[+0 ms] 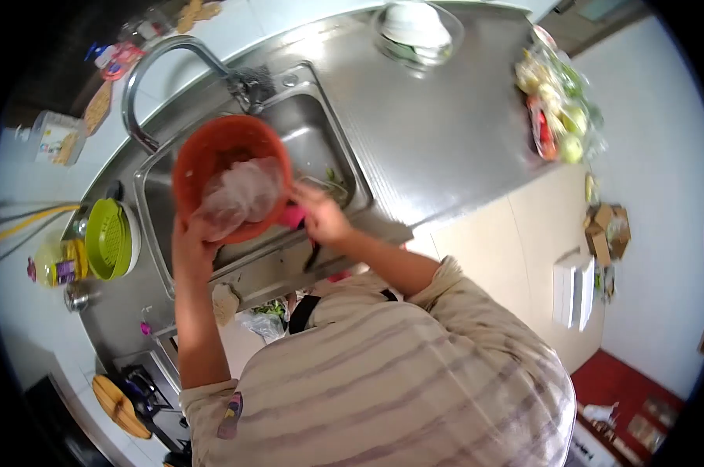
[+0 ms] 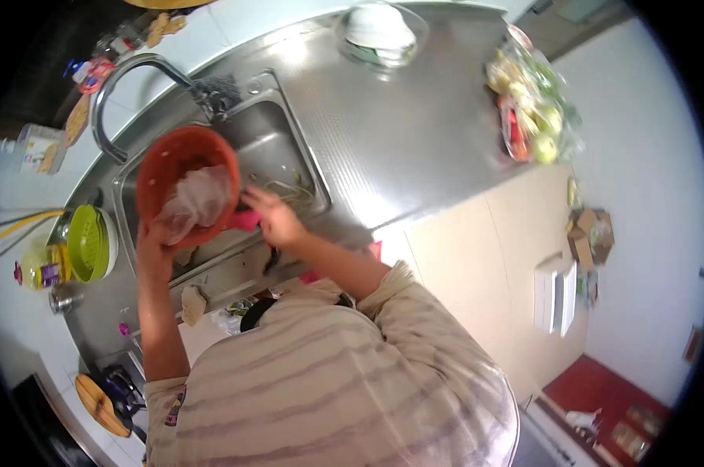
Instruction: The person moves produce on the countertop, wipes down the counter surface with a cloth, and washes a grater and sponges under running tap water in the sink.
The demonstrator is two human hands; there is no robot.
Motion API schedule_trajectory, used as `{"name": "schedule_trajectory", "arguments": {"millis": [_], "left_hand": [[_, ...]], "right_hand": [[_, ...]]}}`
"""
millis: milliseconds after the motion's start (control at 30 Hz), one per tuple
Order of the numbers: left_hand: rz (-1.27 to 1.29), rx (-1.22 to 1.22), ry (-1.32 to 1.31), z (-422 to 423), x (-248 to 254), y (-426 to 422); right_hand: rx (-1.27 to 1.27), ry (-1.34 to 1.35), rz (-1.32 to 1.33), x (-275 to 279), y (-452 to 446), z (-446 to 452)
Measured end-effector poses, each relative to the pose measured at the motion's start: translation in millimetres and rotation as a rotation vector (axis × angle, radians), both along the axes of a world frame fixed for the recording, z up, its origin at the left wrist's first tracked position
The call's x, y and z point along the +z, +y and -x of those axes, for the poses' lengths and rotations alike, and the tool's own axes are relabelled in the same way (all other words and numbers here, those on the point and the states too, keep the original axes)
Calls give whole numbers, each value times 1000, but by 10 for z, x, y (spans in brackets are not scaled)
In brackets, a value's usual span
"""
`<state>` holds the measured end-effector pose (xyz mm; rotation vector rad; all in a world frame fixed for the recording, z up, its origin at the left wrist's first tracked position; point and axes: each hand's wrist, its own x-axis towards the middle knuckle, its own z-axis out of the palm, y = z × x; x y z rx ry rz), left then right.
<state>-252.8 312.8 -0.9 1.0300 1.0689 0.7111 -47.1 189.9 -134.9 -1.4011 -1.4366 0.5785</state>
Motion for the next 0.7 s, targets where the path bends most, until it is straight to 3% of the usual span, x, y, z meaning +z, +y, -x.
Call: {"name": "schedule_trajectory", "arguments": {"millis": [100, 133, 200, 267, 400, 500, 600, 700], "left_hand": [[27, -3, -29, 202, 116, -33], [31, 27, -15, 237, 113, -42], [39, 53, -11, 248, 60, -54], [73, 16, -65, 223, -31, -71], [179, -50, -47, -223, -220, -73], [195, -159, -26, -705, -370, -61], [194, -340, -52, -1277, -416, -208], [192, -511, -60, -1729, -541, -331]], "right_hand": [[-119, -69, -35, 182, -299, -919], [-242, -317, 35, 311, -563, -1350], [-461, -456, 178, 568, -1141, -2151], [-846, -516, 329, -132, -1905, -2900], [-768, -677, 193, -541, -1966, -2046], [-633, -638, 123, -401, -1601, -875], [-179, -521, 91, -495, -1110, 51], [7, -492, 2, -500, -910, 410]]}}
